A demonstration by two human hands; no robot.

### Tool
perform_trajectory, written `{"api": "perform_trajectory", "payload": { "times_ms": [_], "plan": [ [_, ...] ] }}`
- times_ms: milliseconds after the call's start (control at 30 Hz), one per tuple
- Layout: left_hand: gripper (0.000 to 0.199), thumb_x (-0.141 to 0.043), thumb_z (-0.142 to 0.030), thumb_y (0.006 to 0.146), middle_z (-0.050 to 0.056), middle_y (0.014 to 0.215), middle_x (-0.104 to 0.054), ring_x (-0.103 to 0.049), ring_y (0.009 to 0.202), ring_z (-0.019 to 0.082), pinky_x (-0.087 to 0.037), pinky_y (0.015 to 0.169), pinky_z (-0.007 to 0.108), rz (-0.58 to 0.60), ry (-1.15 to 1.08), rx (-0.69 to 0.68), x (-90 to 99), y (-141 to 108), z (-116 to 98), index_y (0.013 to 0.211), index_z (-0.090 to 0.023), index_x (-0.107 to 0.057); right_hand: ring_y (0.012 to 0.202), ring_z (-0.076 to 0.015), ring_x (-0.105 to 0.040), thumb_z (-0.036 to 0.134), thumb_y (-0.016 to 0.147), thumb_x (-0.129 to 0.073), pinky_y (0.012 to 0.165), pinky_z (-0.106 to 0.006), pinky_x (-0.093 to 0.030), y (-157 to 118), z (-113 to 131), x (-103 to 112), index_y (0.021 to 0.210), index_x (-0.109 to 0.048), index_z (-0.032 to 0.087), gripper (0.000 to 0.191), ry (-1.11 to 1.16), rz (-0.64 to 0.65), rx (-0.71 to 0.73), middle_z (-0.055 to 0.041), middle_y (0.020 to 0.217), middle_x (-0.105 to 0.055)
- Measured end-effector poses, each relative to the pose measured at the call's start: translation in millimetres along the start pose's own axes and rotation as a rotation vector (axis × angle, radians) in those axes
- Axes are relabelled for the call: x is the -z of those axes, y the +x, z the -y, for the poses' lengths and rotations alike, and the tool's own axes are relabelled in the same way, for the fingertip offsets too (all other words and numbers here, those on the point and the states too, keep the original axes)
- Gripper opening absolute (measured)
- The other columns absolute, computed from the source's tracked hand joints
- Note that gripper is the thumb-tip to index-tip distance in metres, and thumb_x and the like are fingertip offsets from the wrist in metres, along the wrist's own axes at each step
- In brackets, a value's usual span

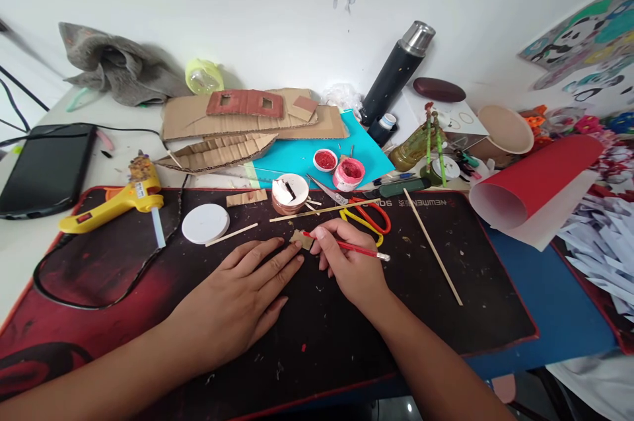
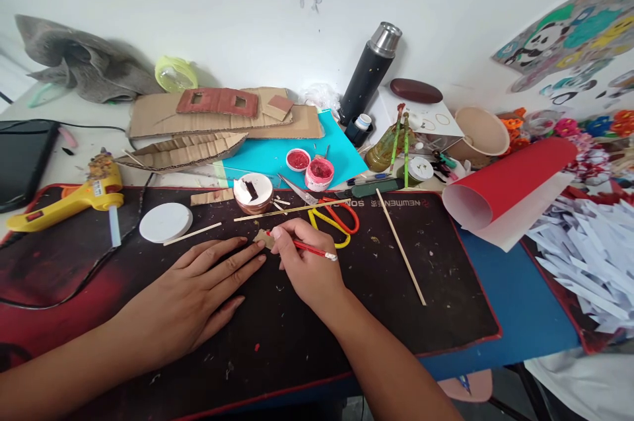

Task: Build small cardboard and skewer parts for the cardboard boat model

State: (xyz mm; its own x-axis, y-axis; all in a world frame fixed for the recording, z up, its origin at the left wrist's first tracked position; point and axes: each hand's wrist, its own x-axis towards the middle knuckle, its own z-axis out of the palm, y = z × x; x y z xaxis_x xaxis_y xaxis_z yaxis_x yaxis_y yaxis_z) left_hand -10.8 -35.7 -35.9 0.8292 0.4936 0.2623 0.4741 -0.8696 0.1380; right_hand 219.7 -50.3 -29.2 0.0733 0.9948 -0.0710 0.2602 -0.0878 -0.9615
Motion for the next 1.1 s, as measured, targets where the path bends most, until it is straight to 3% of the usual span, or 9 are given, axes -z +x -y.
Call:
{"api": "perform_trajectory", "payload": {
  "times_ms": [233, 567, 833, 967, 1100],
  "plan": [
    [0.047, -0.043, -0.036, 0.112, 0.005, 0.154, -0.066, -0.054, 0.141, 0.028, -0.034, 0.118, 0.044, -0.022, -0.003, 0.010, -0.6, -0.9, 0.3, 0.151, -0.019, -0.061, 0.054, -0.0121, -0.064, 0.043, 0.107, -0.061, 0.047, -0.022, -0.049, 2.4, -1.2, 1.5, 0.089, -0.071, 0.022, 0.030, 0.020, -0.062, 0.028, -0.0011, 0.077, -0.073],
    [0.044, -0.053, -0.024, 0.105, 0.008, 0.148, -0.070, -0.060, 0.138, 0.028, -0.047, 0.117, 0.044, -0.074, -0.099, 0.009, -5.4, -6.0, 4.8, 0.148, -0.020, -0.063, 0.059, -0.0137, -0.071, 0.043, 0.108, -0.058, 0.059, -0.025, -0.055, 0.2, -5.7, -0.1, 0.111, -0.079, 0.022, 0.030, -0.092, -0.090, 0.076, -0.0041, 0.095, -0.083],
    [0.040, -0.051, -0.024, 0.105, 0.010, 0.137, -0.077, -0.068, 0.129, 0.028, -0.056, 0.111, 0.047, -0.143, -0.150, 0.141, -8.1, -6.1, 9.8, 0.140, -0.020, -0.070, 0.055, -0.0146, -0.069, 0.047, 0.108, -0.057, 0.060, -0.027, -0.054, -1.7, -6.2, -2.3, 0.106, -0.079, 0.022, 0.033, -0.128, -0.059, 0.087, -0.0047, 0.093, -0.084],
    [0.032, -0.052, -0.028, 0.107, 0.008, 0.126, -0.080, -0.070, 0.123, 0.026, -0.057, 0.109, 0.046, -0.184, -0.278, 0.223, -1.9, -4.8, 15.2, 0.128, -0.023, -0.075, 0.056, -0.0133, -0.068, 0.046, 0.107, -0.059, 0.061, -0.027, -0.054, -7.1, -4.8, -5.5, 0.107, -0.079, 0.023, 0.030, -0.112, -0.022, 0.083, -0.0038, 0.094, -0.084],
    [0.029, -0.051, -0.034, 0.108, 0.008, 0.116, -0.079, -0.072, 0.111, 0.024, -0.060, 0.099, 0.041, -0.226, -0.394, 0.369, 3.9, -2.8, 19.7, 0.121, -0.022, -0.074, 0.054, -0.0126, -0.066, 0.052, 0.105, -0.060, 0.047, -0.023, -0.048, -13.4, -2.9, -8.6, 0.106, -0.078, 0.020, 0.037, 0.042, -0.046, 0.015, -0.0069, 0.095, -0.082]
  ]
}}
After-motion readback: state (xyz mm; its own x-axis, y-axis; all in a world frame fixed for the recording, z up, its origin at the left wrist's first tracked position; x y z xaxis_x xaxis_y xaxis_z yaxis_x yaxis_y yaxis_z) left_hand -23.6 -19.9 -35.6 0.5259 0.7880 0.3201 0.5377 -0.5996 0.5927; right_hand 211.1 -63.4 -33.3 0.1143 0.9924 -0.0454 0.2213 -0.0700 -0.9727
